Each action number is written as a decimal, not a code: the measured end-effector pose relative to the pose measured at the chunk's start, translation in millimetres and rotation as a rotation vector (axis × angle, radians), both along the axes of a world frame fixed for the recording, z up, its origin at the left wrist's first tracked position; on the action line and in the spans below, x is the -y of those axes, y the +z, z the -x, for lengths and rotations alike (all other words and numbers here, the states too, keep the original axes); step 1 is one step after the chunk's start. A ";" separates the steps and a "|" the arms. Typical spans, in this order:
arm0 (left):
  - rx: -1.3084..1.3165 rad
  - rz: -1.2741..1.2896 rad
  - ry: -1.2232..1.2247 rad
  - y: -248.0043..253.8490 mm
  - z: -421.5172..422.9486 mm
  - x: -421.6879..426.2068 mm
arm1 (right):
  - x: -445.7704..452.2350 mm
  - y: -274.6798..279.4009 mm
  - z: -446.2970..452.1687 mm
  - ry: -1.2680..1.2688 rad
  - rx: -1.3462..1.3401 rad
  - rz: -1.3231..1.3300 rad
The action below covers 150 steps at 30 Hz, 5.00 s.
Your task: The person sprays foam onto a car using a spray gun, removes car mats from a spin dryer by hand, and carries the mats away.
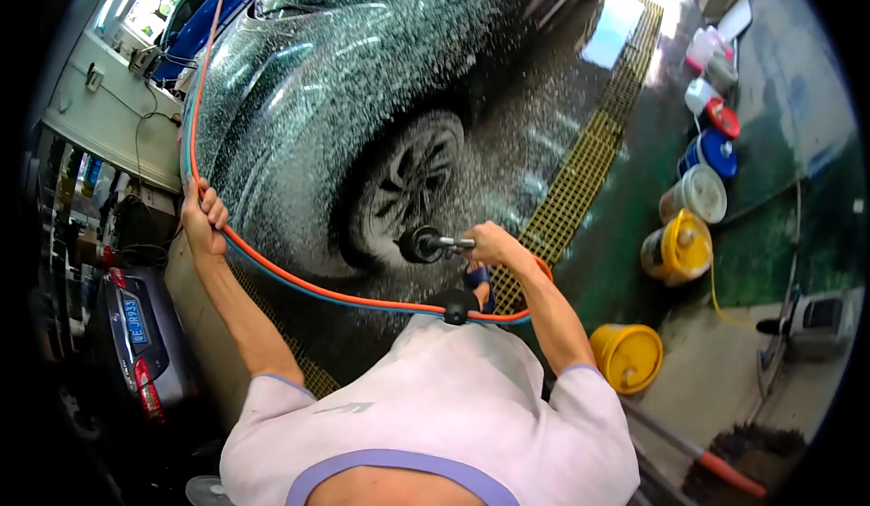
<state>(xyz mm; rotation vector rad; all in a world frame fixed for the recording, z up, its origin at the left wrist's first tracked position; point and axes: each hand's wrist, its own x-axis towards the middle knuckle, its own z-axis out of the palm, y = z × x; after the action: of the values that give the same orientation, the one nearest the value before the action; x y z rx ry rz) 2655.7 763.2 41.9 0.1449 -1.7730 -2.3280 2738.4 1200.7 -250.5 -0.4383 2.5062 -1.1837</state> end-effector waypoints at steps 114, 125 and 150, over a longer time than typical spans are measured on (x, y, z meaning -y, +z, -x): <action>-0.149 -0.065 0.283 -10.4 247.3 -710.8 | -773.9 69.7 482.6 -0.962 -0.283 -0.104; -0.159 0.160 0.282 33.7 364.5 -887.6 | -818.8 -34.8 587.2 -0.701 -0.011 -0.113; -0.449 0.140 0.391 108.5 514.7 -1141.6 | -1086.7 299.4 765.6 -0.055 -0.396 0.399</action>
<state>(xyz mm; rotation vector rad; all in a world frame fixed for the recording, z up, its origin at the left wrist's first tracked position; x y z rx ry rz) 2141.0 1904.8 150.4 -0.0487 -1.5141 -1.7864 1972.8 2287.4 48.9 -0.7738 2.6045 -1.7798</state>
